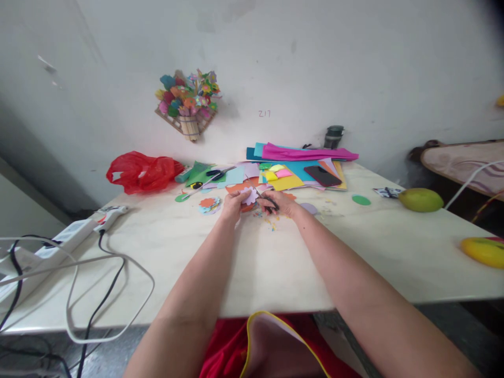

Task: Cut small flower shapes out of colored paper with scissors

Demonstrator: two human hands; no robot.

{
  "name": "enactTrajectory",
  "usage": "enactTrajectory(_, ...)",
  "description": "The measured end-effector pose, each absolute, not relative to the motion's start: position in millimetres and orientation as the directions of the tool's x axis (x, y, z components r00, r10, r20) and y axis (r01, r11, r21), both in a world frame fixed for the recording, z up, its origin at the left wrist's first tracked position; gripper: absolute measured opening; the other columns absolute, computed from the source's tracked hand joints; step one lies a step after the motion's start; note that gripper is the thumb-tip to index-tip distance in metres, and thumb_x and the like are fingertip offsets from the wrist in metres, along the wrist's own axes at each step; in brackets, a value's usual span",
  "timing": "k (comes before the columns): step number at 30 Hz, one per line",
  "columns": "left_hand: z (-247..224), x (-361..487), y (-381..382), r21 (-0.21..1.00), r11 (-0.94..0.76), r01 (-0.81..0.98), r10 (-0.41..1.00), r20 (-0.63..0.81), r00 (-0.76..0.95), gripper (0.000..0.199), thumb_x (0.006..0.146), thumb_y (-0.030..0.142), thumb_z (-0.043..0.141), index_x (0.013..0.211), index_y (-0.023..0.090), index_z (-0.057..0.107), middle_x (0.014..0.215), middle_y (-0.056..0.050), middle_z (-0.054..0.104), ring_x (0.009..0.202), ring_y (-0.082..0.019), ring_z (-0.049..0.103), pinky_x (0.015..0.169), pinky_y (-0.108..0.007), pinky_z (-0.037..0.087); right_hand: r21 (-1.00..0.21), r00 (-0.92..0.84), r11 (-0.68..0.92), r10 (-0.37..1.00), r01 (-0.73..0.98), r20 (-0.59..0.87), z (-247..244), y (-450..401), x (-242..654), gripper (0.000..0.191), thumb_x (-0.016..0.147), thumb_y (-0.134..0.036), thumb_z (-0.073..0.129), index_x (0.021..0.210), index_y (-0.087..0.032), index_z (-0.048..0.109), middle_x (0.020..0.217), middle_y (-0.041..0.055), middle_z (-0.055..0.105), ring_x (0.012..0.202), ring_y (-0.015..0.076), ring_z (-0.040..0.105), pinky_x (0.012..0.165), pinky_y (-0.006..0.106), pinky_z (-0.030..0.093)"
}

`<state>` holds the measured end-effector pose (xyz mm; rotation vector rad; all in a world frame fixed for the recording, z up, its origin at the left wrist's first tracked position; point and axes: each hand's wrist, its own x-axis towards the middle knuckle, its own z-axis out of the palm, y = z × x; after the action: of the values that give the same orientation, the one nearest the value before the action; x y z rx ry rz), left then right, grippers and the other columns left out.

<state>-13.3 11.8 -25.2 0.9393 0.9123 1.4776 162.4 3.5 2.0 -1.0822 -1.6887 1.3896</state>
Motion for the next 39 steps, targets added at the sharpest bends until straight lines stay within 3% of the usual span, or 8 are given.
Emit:
enactTrajectory(16,-24.9,-11.9,13.2,0.888,-0.090,-0.451,0.995,0.062,-0.078,0.033,0.060,0.027,0.096,0.072,0.014,0.069,0.067,-0.002,0.071,0.057,-0.012,0.065,0.058,-0.023,0.054,-0.979,-0.441,0.101,0.897,0.179,0.012,-3.2,7.8,159.4,0.028,0.084,-0.026,0.080,0.073,-0.019,0.055,0.054,-0.0034,0.065,0.039,0.0079,0.053,0.034,0.018,0.028)
enactTrajectory(29,-27.5,-5.4,17.2,0.894,-0.158,-0.420,0.974,0.071,-0.215,0.035,0.060,0.029,0.094,0.064,0.017,0.062,0.058,0.002,0.064,0.050,-0.010,0.059,0.051,-0.022,0.046,-0.979,-0.448,0.158,0.890,0.130,0.084,-15.7,14.5,155.7,0.032,0.081,-0.034,0.083,0.075,-0.019,0.056,0.057,-0.0025,0.066,0.042,0.0094,0.056,0.031,0.017,0.029)
enactTrajectory(39,-30.2,-2.9,20.4,0.903,-0.189,-0.387,0.959,0.085,-0.270,0.033,0.064,0.028,0.088,0.060,0.020,0.056,0.056,0.004,0.060,0.052,-0.011,0.059,0.053,-0.023,0.046,-0.986,-0.431,0.115,0.901,0.117,0.054,-13.9,11.6,150.3,0.035,0.083,-0.041,0.084,0.075,-0.020,0.056,0.056,-0.0010,0.064,0.043,0.0119,0.057,0.031,0.018,0.028)
